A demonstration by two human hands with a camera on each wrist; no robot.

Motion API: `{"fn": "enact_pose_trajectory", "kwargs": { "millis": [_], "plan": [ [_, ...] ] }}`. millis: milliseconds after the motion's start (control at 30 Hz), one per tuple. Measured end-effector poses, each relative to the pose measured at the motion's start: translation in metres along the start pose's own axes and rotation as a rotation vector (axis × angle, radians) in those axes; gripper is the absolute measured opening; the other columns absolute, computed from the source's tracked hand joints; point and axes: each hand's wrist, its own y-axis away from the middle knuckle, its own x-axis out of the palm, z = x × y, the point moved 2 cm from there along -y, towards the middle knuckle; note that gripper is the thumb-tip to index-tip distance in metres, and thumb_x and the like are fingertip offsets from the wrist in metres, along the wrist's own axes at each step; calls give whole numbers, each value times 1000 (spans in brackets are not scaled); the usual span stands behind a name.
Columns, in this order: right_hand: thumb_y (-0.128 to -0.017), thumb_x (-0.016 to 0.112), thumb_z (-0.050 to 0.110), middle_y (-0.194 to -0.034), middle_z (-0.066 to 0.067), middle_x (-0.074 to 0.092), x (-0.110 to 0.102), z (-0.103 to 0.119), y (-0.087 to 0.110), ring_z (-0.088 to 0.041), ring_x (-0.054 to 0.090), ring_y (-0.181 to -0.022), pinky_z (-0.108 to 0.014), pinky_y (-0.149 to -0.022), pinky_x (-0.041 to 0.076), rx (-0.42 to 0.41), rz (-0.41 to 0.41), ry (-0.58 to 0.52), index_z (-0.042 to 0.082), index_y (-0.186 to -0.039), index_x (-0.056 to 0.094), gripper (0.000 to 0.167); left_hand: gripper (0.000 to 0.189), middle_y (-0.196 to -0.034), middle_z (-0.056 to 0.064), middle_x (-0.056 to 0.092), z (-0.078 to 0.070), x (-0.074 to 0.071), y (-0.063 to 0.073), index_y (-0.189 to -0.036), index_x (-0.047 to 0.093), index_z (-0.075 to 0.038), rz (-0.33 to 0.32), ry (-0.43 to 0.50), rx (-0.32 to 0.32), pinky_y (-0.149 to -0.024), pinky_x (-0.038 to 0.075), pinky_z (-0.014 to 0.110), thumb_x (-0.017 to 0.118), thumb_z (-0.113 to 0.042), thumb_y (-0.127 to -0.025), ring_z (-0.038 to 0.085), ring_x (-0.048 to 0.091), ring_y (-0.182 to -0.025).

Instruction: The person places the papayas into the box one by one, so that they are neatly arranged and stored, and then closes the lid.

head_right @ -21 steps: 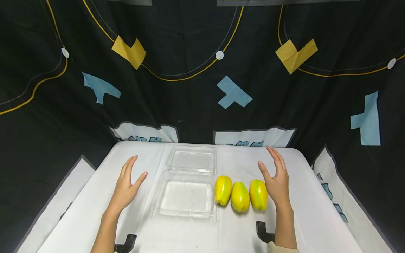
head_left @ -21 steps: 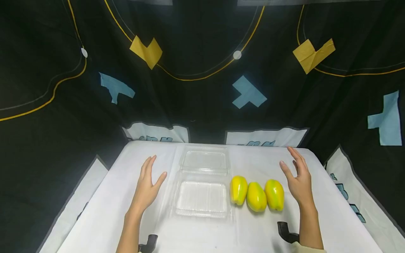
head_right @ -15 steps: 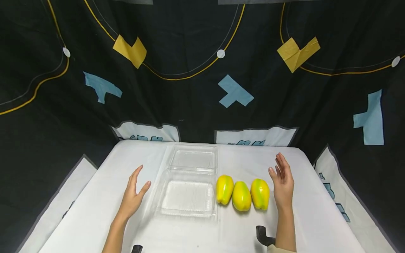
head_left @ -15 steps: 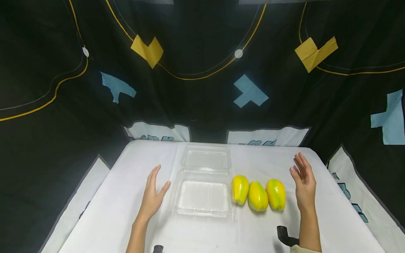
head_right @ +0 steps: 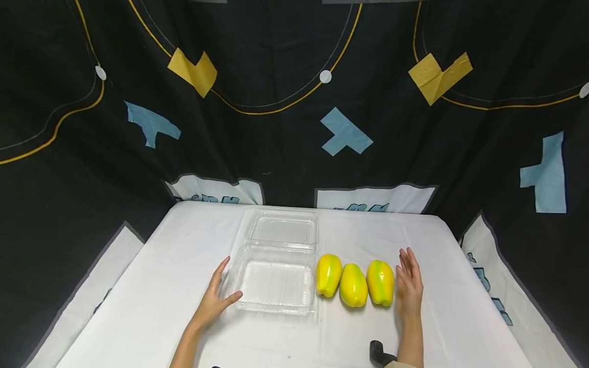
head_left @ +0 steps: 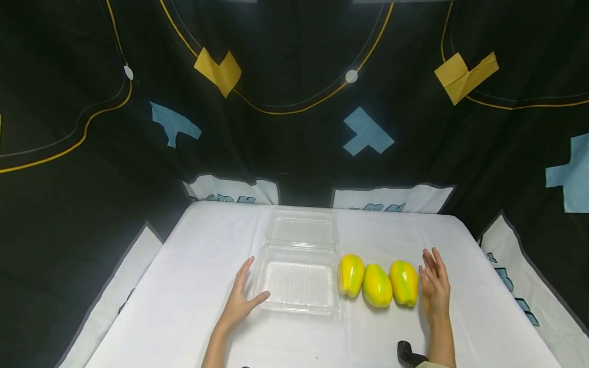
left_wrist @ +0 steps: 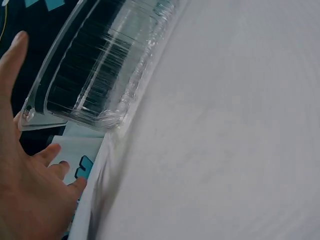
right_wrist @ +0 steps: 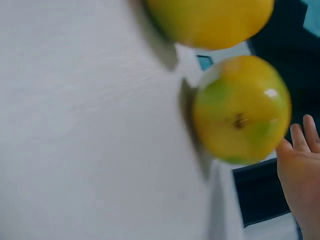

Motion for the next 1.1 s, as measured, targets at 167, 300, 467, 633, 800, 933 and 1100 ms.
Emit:
{"fn": "enact_pose_trajectory", "kwargs": {
  "millis": [167,300,467,633,800,933,1100],
  "plan": [
    [-98,35,5,-148,-10,24,-14,-21,2,-21,19,-137,-29,-111,20,71,17,30,13,-146,26,50,91,-152,15,11,7,4,2,-147,21,-23,23,-5,-38,-97,9,73,75,-22,-75,42,4,-137],
    [-98,34,8,-149,-7,23,-18,-28,5,-22,18,-136,-23,-108,27,136,47,115,15,-146,28,49,92,-153,12,12,8,7,3,-146,24,-25,51,20,-53,-97,4,74,78,-18,-72,38,-4,-138],
    [-97,35,8,-153,2,17,-20,-34,7,-10,12,-137,-40,-114,4,226,168,168,12,-147,24,51,93,-153,12,11,9,8,5,-146,23,-21,81,47,-48,-96,2,75,78,-16,-71,39,-7,-137],
    [-92,43,1,-153,7,13,-21,-39,6,-8,11,-136,-36,-114,5,252,232,236,12,-147,21,61,94,-153,10,13,8,7,6,-147,23,-23,79,19,-70,-97,4,74,78,-22,-71,38,-6,-138],
    [-84,56,-5,-153,5,14,-21,-43,6,-9,11,-137,-21,-111,15,243,243,337,19,-148,23,75,93,-153,7,15,8,6,8,-146,24,-26,72,8,-90,-97,7,74,79,-26,-71,37,-4,-138],
    [-82,61,-5,-152,5,16,-20,-44,7,-6,15,-135,-18,-110,17,235,245,363,19,-147,25,79,92,-153,10,14,9,5,8,-146,25,-27,64,10,-109,-97,7,74,79,-27,-71,38,-2,-138],
    [-81,62,-7,-151,2,20,-22,-45,8,-5,22,-131,-13,-105,24,222,227,359,17,-147,26,78,91,-153,12,12,12,7,8,-145,26,-29,71,25,-115,-97,7,73,79,-26,-71,39,2,-138]
  ]
}}
